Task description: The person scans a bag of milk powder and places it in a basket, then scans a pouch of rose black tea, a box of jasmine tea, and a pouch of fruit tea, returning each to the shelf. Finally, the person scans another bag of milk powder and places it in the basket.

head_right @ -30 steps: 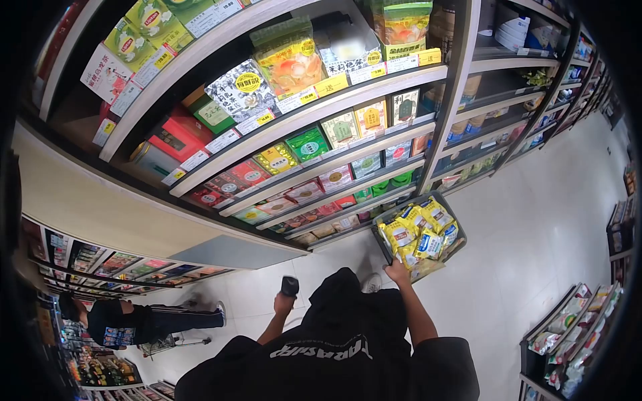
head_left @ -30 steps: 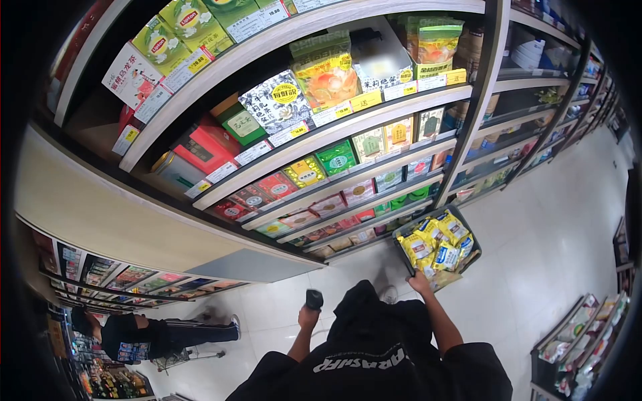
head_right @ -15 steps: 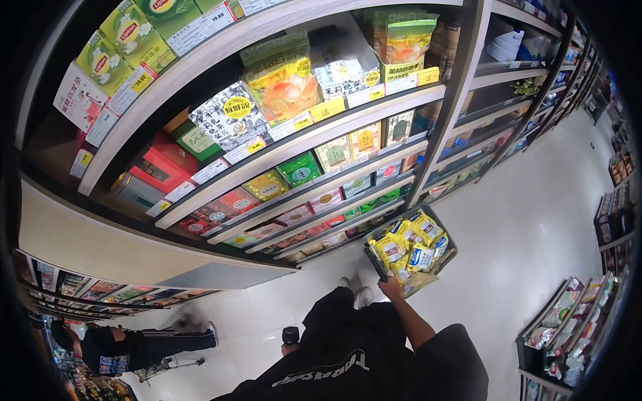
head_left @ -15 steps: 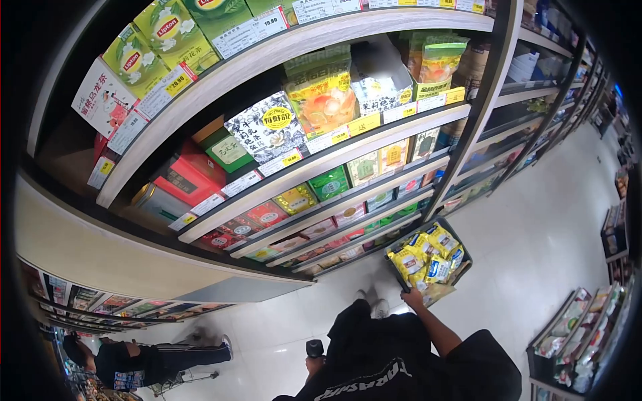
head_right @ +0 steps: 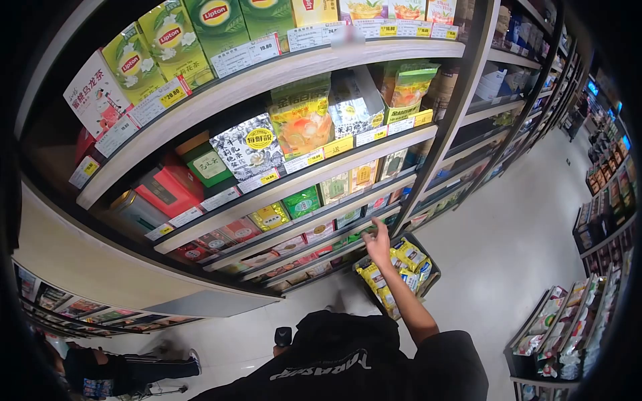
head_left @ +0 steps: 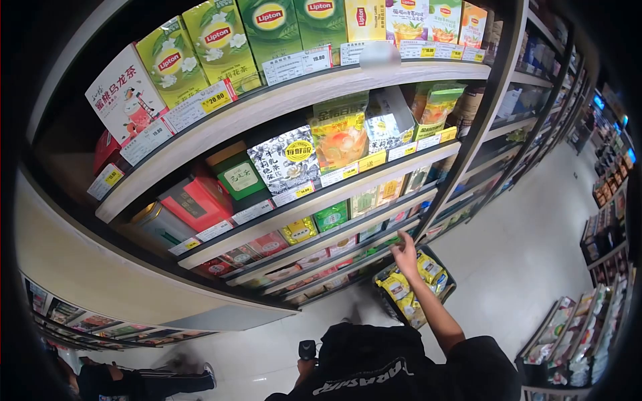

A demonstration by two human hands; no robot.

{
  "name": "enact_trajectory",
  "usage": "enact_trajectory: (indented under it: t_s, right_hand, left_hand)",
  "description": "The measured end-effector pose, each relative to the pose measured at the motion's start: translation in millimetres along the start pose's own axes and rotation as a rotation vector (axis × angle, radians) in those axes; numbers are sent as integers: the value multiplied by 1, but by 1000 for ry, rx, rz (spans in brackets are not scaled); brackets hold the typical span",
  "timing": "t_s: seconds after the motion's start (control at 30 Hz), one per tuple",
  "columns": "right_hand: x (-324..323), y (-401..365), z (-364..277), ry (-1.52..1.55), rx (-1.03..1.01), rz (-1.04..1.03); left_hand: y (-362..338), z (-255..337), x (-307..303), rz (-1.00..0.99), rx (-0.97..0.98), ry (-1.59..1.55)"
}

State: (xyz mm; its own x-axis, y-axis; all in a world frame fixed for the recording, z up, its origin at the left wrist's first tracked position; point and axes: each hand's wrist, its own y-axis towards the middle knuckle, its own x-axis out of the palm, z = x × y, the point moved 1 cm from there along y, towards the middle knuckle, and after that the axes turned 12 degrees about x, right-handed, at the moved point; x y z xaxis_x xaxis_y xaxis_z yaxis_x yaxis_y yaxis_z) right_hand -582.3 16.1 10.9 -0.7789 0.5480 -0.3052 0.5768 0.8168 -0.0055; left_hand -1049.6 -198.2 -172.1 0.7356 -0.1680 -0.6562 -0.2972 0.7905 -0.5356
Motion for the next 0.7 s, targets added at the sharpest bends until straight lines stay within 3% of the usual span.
enact_trajectory:
  t_s: [0.07,0.17,0.23,0.27,0.33,0.37,0.47,0.5,0.53,0.57,0.67,0.7]
  right_hand:
    - [-11,16,-108,11,-180,-13]
    - [-13,24,-253,-168,-638,99]
    - [-10,30,-327,-350,-856,125]
    - [-11,36,-359,-428,-999,198]
    - [-9,61,-394,-621,-1041,275]
    - [-7,74,-400,-685,-1023,259]
    - [-5,102,-410,-816,-973,186]
    - [-5,107,-414,-821,-966,146]
    - [-6,114,-410,-732,-1101,160]
    - [-11,103,-413,-850,-1042,181]
    - [-21,84,-406,-773,-1022,204]
    - [-26,78,-408,-723,-1126,208]
  left_hand:
    - [13,-2,-3,-32,-19,-9]
    - [13,9,-16,-84,-5,-83]
    - [14,29,-26,-91,-17,-115]
    - [37,8,-17,-127,23,-198]
    - [99,-53,24,-208,100,-373]
    - [98,-38,21,-164,-14,-456]
    - [125,-29,37,-140,-15,-588]
    - [128,-8,38,-144,8,-581]
    - [135,5,46,-155,34,-619]
    - [141,15,52,-165,57,-655]
    - [132,93,36,-248,180,-676]
    - [125,119,29,-292,223,-709]
